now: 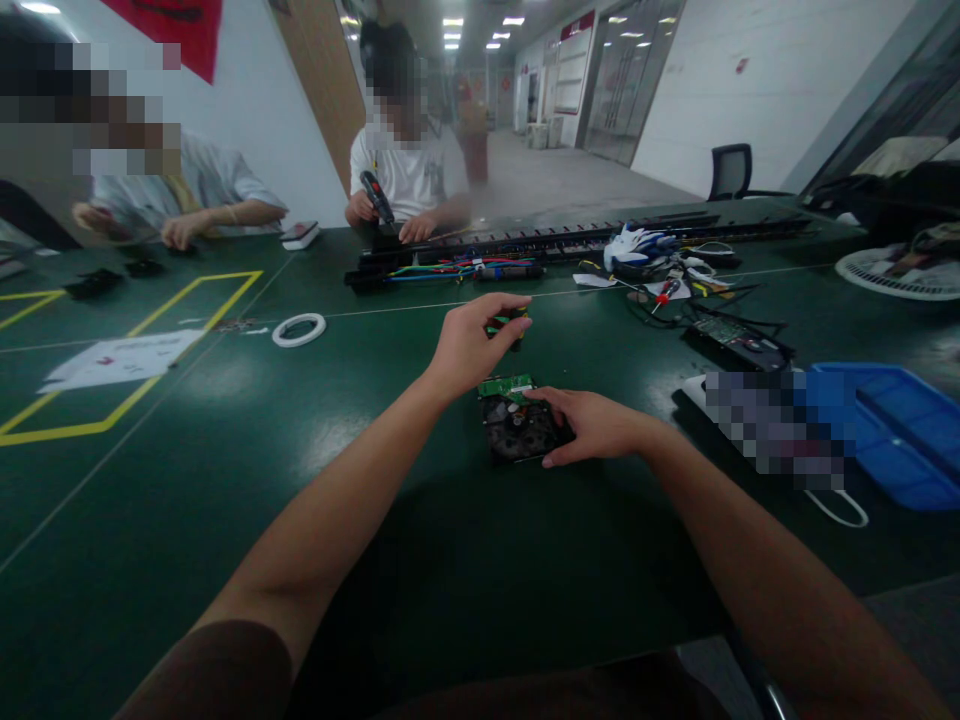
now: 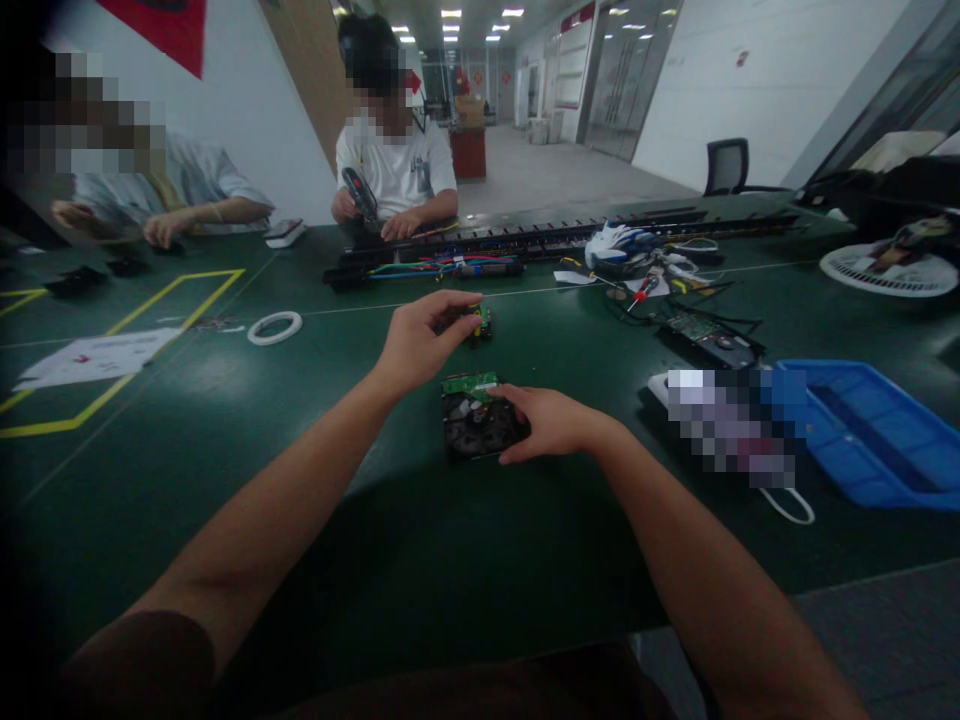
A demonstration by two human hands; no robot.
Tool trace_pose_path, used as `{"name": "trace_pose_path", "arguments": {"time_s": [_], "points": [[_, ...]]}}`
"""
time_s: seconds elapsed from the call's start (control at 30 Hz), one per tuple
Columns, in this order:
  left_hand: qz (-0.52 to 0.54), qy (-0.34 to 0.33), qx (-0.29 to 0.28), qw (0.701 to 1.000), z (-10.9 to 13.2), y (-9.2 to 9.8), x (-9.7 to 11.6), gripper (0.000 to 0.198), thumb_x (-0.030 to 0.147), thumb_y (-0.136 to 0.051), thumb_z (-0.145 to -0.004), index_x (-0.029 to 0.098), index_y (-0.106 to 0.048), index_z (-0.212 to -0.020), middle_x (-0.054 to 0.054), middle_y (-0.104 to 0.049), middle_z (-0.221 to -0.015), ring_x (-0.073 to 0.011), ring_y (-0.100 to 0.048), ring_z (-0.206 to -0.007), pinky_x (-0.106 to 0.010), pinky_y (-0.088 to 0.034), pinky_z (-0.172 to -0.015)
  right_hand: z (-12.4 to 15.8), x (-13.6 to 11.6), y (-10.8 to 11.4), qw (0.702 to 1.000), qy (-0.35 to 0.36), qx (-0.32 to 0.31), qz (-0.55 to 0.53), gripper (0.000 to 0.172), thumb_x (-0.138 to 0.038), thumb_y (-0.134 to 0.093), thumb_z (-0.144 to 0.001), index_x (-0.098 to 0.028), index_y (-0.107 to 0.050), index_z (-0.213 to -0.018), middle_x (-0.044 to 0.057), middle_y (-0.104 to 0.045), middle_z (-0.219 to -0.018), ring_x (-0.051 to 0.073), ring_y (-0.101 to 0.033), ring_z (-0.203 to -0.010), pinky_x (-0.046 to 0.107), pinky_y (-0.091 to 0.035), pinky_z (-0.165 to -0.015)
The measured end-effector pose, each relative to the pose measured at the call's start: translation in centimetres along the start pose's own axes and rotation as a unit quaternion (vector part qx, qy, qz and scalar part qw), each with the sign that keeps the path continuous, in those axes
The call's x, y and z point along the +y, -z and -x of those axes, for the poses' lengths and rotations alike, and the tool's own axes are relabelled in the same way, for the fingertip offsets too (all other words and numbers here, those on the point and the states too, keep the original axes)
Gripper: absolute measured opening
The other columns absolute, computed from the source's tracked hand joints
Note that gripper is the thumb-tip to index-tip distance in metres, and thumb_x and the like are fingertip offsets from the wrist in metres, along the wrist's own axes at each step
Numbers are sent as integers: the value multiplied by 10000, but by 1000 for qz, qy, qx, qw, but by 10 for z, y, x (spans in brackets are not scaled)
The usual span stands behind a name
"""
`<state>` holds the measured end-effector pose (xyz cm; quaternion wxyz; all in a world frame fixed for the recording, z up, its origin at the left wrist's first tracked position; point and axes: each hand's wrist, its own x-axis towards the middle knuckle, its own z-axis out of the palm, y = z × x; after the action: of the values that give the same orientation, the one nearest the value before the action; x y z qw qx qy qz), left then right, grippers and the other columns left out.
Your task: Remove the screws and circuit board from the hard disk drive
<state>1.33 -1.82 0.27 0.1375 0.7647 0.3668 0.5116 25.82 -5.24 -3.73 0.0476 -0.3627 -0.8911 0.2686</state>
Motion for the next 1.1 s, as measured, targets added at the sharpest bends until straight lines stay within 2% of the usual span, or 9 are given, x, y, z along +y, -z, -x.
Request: {"name": "trace_pose_path", "arguments": {"time_s": [0.2,0.37,0.63,0.87,1.1], "points": [[1,-9,12,1000,-2,1,-1,216,202,-726,-935,233,-753,-1147,-65,-733,-1164,-194,-699,-1055,-316,-616,-831,0,0,0,1000,2,2,-4,1094,-647,-861,-704,-204,-435,-1609,110,-718,-1117,307,-678,-952,434,-508,-877],[-6,-17,15,1000,-2,4,1,236,148,-682,-946,234,-763,-1151,-74,-697,-1155,-192,-684,-1060,-294,-609,-795,0,0,0,1000,-2,-4,5,1101,-649,-860,-704,-208,-424,-1614,97,-712,-1074,299,-674,-925,423,-509,-847],[0,-15,3,1000,-2,2,-3,256,147,-631,-973,219,-747,-1190,-72,-760,-1190,-196,-710,-1076,-341,-601,-890,1,-1,1,1000,-1,-5,1,1083,-642,-859,-713,-206,-431,-1607,95,-711,-1084,296,-675,-935,428,-510,-867],[24,-2,16,1000,-1,-1,-2,179,205,-740,-926,204,-712,-1103,-41,-777,-1054,-157,-726,-885,-310,-597,-818,1,-1,1,1000,-4,-8,10,1097,-654,-849,-724,-195,-411,-1618,92,-705,-1051,300,-671,-921,422,-499,-854],[18,17,34,999,0,-2,-4,162,196,-750,-922,211,-658,-1055,-32,-779,-1034,-156,-742,-883,-294,-594,-799,-1,1,0,1000,1,-11,5,1108,-659,-851,-718,-185,-410,-1617,94,-706,-1056,295,-668,-911,417,-490,-860]]}}
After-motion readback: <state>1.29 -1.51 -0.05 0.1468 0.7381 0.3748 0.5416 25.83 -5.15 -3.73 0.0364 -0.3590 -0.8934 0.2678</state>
